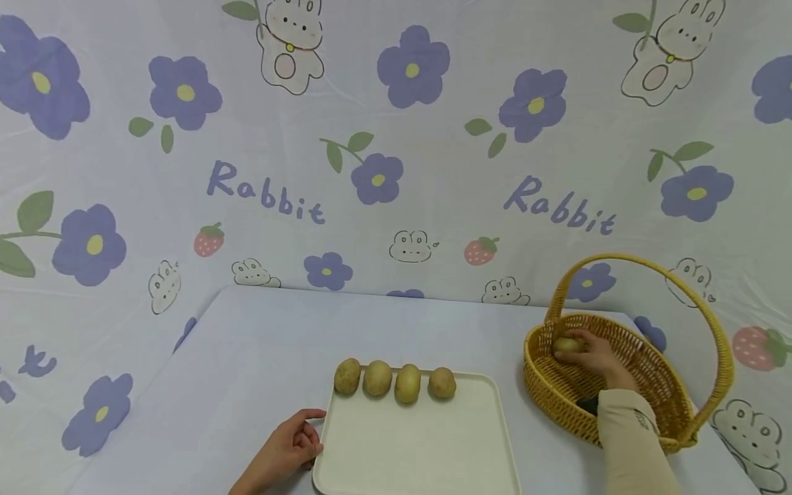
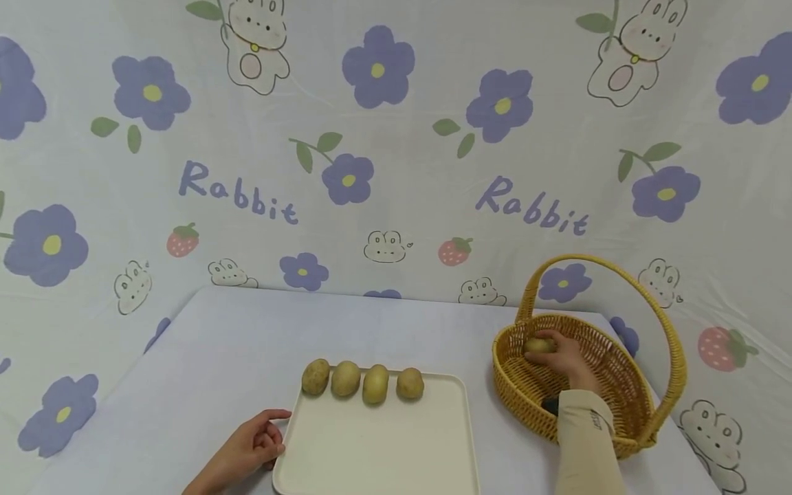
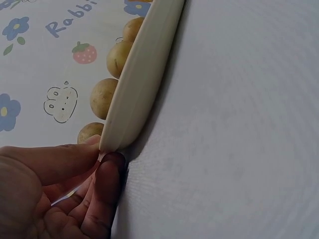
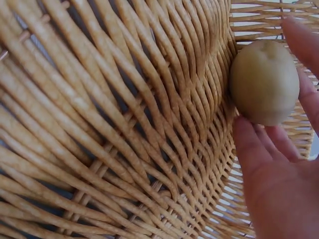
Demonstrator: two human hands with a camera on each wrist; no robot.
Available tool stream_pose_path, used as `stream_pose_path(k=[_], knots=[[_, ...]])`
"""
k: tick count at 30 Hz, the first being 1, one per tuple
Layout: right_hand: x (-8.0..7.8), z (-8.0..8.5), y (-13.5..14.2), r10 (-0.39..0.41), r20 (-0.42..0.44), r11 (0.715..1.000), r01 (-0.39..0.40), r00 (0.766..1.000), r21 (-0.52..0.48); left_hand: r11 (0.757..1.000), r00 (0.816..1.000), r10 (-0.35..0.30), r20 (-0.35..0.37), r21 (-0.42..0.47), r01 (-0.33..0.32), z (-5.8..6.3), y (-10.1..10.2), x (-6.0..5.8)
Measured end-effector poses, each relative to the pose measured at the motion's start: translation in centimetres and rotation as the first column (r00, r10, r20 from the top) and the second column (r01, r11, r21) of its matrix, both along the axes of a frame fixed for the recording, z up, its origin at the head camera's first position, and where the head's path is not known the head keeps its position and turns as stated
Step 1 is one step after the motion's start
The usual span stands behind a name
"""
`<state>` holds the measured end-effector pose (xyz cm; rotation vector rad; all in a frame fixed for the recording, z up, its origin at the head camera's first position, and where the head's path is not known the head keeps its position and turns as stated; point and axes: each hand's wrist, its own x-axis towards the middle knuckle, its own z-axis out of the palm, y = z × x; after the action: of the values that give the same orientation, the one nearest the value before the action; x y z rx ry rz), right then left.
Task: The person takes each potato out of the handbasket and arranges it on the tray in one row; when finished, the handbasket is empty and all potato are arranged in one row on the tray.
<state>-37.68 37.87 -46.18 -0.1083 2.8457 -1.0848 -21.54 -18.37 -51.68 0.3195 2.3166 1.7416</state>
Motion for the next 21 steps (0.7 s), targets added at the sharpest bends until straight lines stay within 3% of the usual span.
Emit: stream_pose_path(k=[6, 9, 11, 15, 21], knots=[[0.0, -0.5, -0.3, 0.076, -0.093, 0.996, -0.080, 0.993, -0.049, 1.000, 1.000, 0.000, 0.004, -0.009, 0.000, -0.4, -0.1, -0.2], [0.4, -0.5, -0.2, 0.060, -0.109, 0.996, -0.067, 0.992, -0.064, 1.000, 1.000, -0.001, 0.012, -0.008, 0.002, -0.5, -0.1, -0.1], [0.8, 0.0, -0.2, 0.030, -0.075, 0.995, -0.037, 0.997, -0.089, 1.000, 1.000, -0.002, 0.011, -0.008, 0.002, -0.5, 0.0, 0.0], [1.4, 2.3, -0.6, 0.020, -0.015, 0.990, -0.022, 1.000, -0.141, 1.000, 1.000, -0.005, -0.010, -0.028, 0.005, -0.2, 0.1, 0.2], [2.2, 7.2, -2.5, 0.168, -0.093, 0.960, -0.184, 0.981, -0.209, 0.999, 0.998, -0.006, -0.061, -0.054, 0.002, -0.1, 0.1, 0.1]])
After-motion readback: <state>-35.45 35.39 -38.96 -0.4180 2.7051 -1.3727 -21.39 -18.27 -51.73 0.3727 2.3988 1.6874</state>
